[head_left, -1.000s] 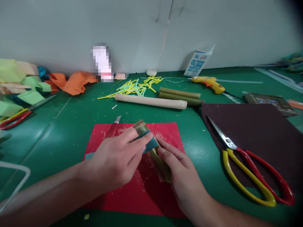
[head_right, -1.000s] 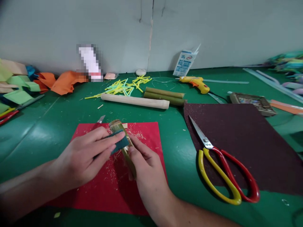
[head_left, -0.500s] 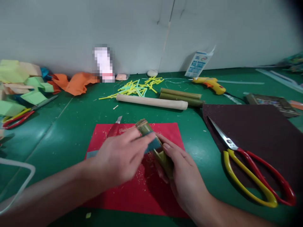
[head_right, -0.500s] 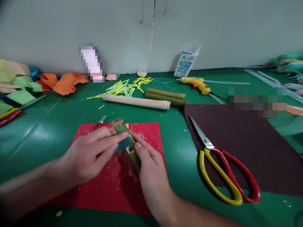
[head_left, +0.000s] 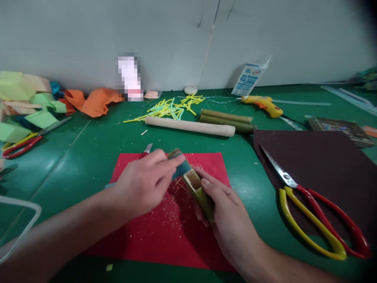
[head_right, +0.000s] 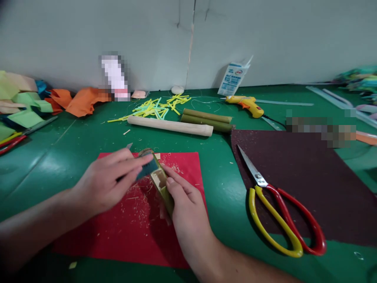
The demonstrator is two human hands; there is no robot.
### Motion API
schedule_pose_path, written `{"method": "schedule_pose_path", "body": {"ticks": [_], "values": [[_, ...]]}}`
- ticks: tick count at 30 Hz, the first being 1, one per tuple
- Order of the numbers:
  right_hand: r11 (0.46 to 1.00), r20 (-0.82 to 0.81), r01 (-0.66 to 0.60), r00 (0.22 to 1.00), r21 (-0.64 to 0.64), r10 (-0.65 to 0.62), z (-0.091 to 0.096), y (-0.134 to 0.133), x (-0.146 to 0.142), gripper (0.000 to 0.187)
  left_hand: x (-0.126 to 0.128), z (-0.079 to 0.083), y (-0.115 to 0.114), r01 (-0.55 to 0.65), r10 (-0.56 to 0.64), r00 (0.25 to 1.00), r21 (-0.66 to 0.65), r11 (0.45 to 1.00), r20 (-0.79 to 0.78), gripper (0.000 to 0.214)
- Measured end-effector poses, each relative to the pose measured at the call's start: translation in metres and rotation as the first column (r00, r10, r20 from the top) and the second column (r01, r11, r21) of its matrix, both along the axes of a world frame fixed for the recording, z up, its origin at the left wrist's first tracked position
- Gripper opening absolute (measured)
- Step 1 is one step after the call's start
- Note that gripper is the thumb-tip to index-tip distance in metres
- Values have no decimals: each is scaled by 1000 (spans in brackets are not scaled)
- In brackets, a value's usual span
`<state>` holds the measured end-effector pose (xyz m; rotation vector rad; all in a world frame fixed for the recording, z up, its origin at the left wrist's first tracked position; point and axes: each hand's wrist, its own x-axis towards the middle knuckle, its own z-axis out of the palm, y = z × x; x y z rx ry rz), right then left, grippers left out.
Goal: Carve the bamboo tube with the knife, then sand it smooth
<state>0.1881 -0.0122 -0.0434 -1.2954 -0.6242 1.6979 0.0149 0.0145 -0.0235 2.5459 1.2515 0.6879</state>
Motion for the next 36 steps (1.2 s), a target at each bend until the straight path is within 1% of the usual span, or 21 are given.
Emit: {"method": "schedule_pose_path", "body": {"ticks": [2, 5, 9, 12, 15, 16, 19, 20, 23, 24, 26, 27, 29, 31, 33, 34, 35, 36], "values": [[1000, 1, -16, 1000, 5, 16, 0, 0, 0, 44, 0, 0, -1, -24, 24, 1000, 16, 1000, -7, 38], [999, -8, -30, 1000, 11, 30, 0, 0, 1, 44, 1, 1, -1, 26, -27, 1000, -21, 999, -7, 39], [1000, 2, -7, 1000, 15, 7, 0, -1, 1, 42, 1, 1, 0, -10, 10, 1000, 20, 1000, 1, 37], [1000, -8, -16, 1000, 18, 17, 0, -1, 2, 42, 0, 1, 0, 44, -44, 999, 7, 999, -10, 39], [999, -4, -28, 1000, 26, 28, -1, -1, 2, 42, 0, 2, 0, -10, 12, 999, 59, 998, -30, 38], [999, -6, -32, 999, 24, 32, -1, -1, 2, 42, 0, 2, -1, -8, 11, 999, 69, 998, -39, 38], [999, -25, -36, 999, 17, 36, -1, -1, 2, 45, 2, 2, -3, 79, -78, 996, 38, 996, -44, 40], [999, -28, -32, 999, 18, 33, -1, -1, 2, 45, 2, 1, -4, 76, -74, 996, 32, 997, -41, 40], [1000, -17, -14, 1000, 15, 15, -1, -2, 1, 43, 2, 2, -4, -11, 13, 999, 56, 998, -32, 37], [1000, -20, -13, 1000, 13, 13, -2, -2, 1, 43, 2, 2, -4, -6, 8, 999, 59, 998, -36, 37], [1000, -34, -20, 999, 15, 20, -2, -2, 1, 43, 2, 2, -4, 50, -48, 998, 44, 998, -31, 39], [999, -38, -28, 999, 17, 29, -2, -2, 1, 43, 2, 1, -2, 59, -58, 998, 39, 997, -26, 39], [998, -33, -53, 998, 20, 54, -2, -2, 1, 43, 0, 0, 1, 14, -13, 999, 54, 998, -33, 38], [997, 5, -68, 998, 24, 68, -1, -2, 1, 43, -1, 0, 4, -50, 54, 997, 64, 997, -58, 37], [988, 86, -134, 988, 76, 127, 0, -1, 3, 44, -2, 1, 6, -60, 63, 994, 32, 998, -86, 37], [975, 164, -190, 972, 118, 170, 0, 0, 4, 46, -2, 2, 5, -58, 58, 994, 5, 998, -94, 37], [954, 273, -257, 939, 157, 208, 1, 1, 6, 48, -2, 3, 5, -59, 57, 993, -19, 998, -101, 37], [926, 398, -329, 887, 186, 235, 1, 2, 9, 49, -1, 4, 4, -66, 61, 992, -39, 997, -111, 38]]}}
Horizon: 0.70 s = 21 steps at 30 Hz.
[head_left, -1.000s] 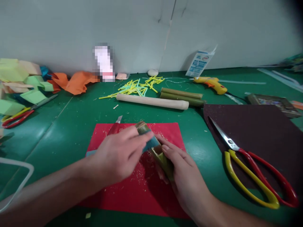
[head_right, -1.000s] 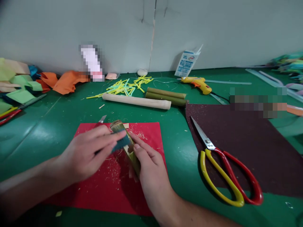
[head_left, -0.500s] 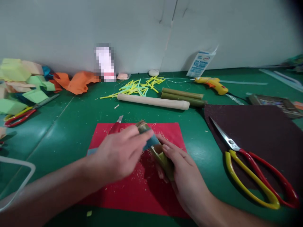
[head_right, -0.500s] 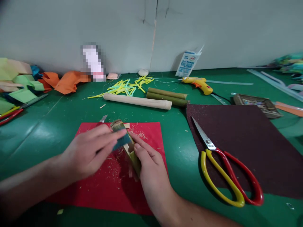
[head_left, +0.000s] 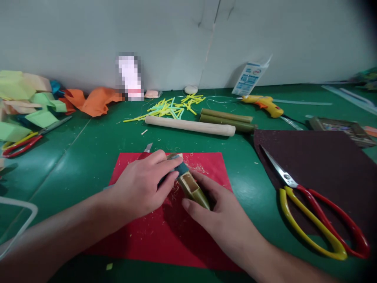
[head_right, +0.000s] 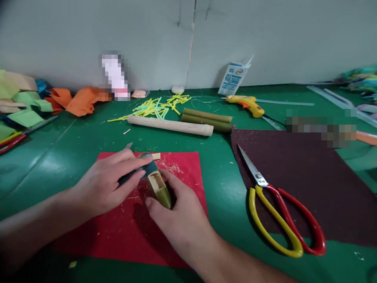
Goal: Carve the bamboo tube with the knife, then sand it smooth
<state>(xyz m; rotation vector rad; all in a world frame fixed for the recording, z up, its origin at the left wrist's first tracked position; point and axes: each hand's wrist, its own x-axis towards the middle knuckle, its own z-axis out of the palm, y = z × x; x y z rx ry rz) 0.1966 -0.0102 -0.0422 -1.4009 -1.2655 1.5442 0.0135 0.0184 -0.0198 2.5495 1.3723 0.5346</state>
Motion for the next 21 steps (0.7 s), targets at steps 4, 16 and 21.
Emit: {"method": "schedule_pose_path", "body": {"ticks": [4, 16, 21], "values": [[952, 484, -191, 873, 240, 53, 4, 5, 11, 29, 3, 0, -5, -56, 50, 995, -63, 996, -91, 48], [870, 855, -408, 518, 277, -30, 2, 9, 18, 16, 14, -11, -12, -86, 83, 934, 7, 996, -348, 46], [852, 839, -436, 544, 289, -6, -1, 8, 16, 16, 15, -15, -16, 8, -14, 972, -27, 1000, -233, 44]]}}
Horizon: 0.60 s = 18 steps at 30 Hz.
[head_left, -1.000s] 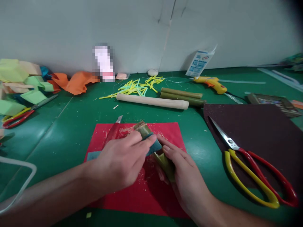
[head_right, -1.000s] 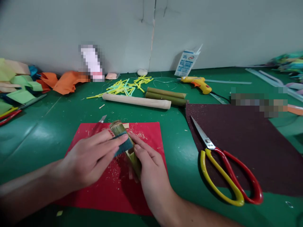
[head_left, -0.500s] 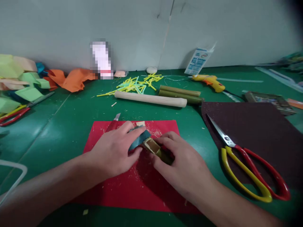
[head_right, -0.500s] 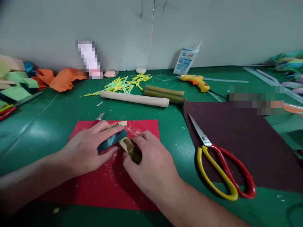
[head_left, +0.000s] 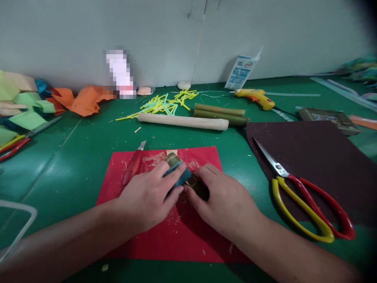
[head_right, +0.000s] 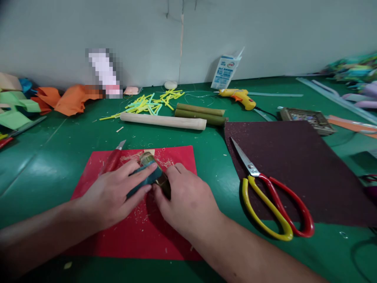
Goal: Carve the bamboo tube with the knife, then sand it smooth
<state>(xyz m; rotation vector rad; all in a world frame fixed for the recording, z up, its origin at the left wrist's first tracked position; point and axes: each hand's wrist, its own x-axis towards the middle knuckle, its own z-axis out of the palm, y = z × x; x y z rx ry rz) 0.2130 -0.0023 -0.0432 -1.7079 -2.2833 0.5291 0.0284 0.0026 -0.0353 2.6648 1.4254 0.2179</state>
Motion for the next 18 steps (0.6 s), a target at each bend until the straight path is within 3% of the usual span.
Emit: {"method": "schedule_pose_path", "body": {"ticks": [6, 10, 14, 18], "values": [[1000, 38, 4, 999, 17, -5, -3, -1, 1, 17, -7, 1, 7, -67, 67, 998, 48, 997, -1, 46], [999, 10, -38, 999, -2, 38, -4, 1, 1, 16, -7, -1, 8, 3, 1, 995, -35, 999, 96, 45], [1000, -10, -25, 1000, 3, 25, -4, 1, 2, 17, -6, -1, 9, -62, 67, 990, -44, 997, 123, 48], [1000, -13, -4, 1000, -14, 4, -5, 1, 2, 17, -6, -1, 9, -5, 21, 989, -104, 995, 149, 49]]}}
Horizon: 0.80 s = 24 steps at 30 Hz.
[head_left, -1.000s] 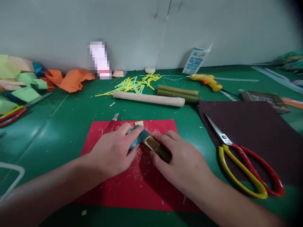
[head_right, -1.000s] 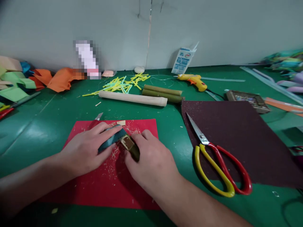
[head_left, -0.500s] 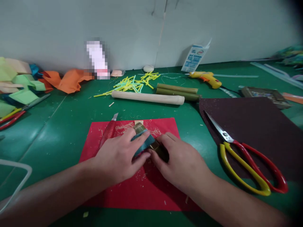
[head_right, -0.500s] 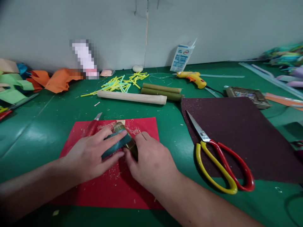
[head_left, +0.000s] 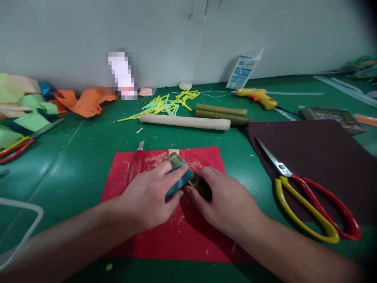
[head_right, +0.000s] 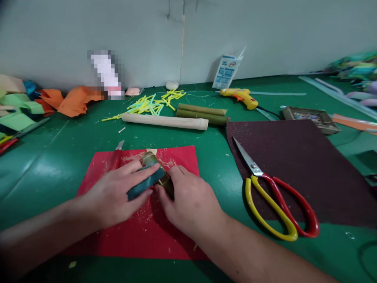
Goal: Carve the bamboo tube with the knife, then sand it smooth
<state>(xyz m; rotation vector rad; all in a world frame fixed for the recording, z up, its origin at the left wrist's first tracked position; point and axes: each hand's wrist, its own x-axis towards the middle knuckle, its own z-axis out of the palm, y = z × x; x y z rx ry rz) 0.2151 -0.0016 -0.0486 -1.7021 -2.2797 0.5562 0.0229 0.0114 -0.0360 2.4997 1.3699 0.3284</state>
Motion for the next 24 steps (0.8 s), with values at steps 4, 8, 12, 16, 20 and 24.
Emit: {"method": "schedule_pose_path", "body": {"ticks": [4, 8, 12, 16, 20, 24], "values": [[1000, 5, 0, 1000, 10, 0, 1, 0, 0, 17, 0, 0, 1, -57, 58, 998, 57, 997, -15, 48], [1000, -3, -3, 1000, 6, 3, 2, 0, 0, 18, 0, 0, 2, -42, 43, 999, 52, 998, -18, 47], [1000, 1, -8, 1000, 9, 8, 3, 0, -1, 17, 1, 1, 1, -77, 80, 996, 57, 995, -48, 47], [1000, -3, -10, 1000, 10, 10, 3, 1, -1, 18, 1, 3, -1, -54, 55, 998, 16, 998, -26, 45], [1000, 3, -10, 1000, 3, 9, 3, 0, -1, 17, 1, 3, 0, -39, 39, 999, 1, 999, 1, 46], [1000, 2, -11, 1000, -20, 11, 4, 0, 0, 17, 1, 4, 1, -50, 50, 999, -6, 999, 1, 46]]}}
